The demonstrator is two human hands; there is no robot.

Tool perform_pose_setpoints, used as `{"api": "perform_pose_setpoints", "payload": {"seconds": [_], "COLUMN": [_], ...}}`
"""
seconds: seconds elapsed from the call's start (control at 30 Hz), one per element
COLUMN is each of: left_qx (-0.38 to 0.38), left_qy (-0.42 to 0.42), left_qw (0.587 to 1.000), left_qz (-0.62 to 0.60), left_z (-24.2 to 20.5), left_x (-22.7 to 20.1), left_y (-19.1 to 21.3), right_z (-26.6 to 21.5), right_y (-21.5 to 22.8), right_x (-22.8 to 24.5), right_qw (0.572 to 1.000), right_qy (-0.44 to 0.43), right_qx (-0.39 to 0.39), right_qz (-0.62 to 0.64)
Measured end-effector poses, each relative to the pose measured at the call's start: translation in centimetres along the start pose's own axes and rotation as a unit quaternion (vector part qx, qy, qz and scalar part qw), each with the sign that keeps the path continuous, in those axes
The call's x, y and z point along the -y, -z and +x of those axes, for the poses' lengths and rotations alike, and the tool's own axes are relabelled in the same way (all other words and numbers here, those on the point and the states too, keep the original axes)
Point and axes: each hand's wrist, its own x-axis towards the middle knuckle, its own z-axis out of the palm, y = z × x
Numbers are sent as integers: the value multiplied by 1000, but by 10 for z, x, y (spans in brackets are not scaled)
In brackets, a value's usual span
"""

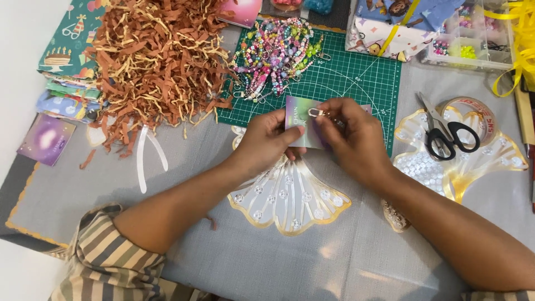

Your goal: Attaching a beaded keychain to a display card and inserting it into a plastic protective sleeve.

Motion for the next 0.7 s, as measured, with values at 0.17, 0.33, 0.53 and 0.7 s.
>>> {"api": "perform_pose_setpoints", "payload": {"seconds": [0.17, 0.33, 0.53, 0.7], "left_qx": [8, -42, -116, -112], "left_qy": [-81, -221, -301, -463], "left_qw": [934, 774, 723, 641], "left_qz": [349, 592, 611, 602], "left_z": [-12, -2, 5, 11], "left_x": [-13, 13, 24, 30], "left_y": [17, 24, 23, 19], "right_z": [11, 53, 125, 151], "right_y": [24, 27, -10, -47], "right_x": [-1, 2, 0, -14], "right_qw": [998, 1000, 998, 995], "right_qy": [-35, -22, 26, 83], "right_qx": [-15, 12, 45, 34], "right_qz": [54, 15, 33, 46]}}
